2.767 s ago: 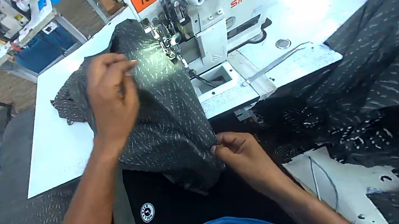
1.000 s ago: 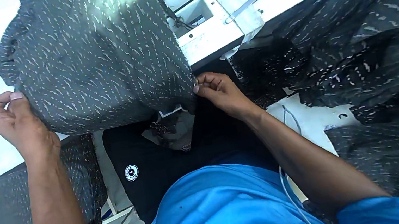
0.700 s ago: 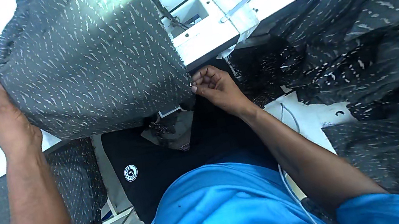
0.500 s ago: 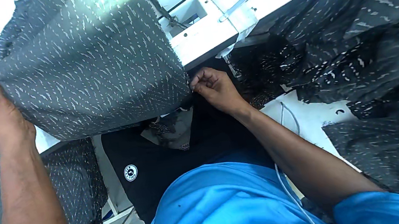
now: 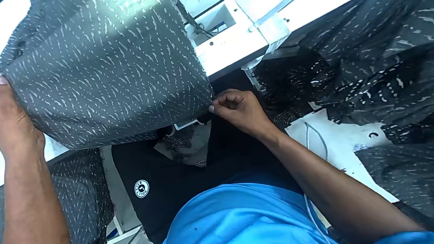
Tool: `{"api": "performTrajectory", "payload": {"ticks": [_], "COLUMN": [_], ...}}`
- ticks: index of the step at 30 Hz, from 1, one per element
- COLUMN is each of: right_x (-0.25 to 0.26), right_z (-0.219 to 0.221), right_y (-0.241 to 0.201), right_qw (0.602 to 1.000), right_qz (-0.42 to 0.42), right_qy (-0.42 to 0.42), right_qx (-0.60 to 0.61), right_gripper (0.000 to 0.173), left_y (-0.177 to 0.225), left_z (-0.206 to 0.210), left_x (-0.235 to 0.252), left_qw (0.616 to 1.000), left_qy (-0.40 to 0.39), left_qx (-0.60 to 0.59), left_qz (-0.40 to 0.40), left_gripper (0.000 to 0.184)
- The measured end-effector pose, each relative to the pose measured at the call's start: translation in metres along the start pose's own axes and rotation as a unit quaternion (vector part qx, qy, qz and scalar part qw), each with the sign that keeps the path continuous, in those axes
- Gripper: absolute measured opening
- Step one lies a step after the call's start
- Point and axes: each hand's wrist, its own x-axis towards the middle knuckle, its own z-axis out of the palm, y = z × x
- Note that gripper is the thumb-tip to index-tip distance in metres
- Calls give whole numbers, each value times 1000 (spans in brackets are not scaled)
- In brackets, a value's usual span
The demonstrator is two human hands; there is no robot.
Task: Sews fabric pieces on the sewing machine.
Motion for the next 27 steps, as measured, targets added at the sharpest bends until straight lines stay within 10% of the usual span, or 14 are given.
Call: {"api": "performTrajectory", "payload": {"ticks": [13,27], "right_x": [-23,-41], "right_z": [-7,-30], "right_y": [-35,-40], "right_qw": [995,975], "right_qz": [89,-98], "right_qy": [-42,-138], "right_qx": [18,143], "right_gripper": [26,8], "left_y": [26,51], "left_z": [-1,-14], "left_x": [-7,-2], "left_qw": [993,983], "left_qy": [28,49], "left_qx": [-85,-136], "left_qz": [-80,-116], "left_gripper": [37,26]}}
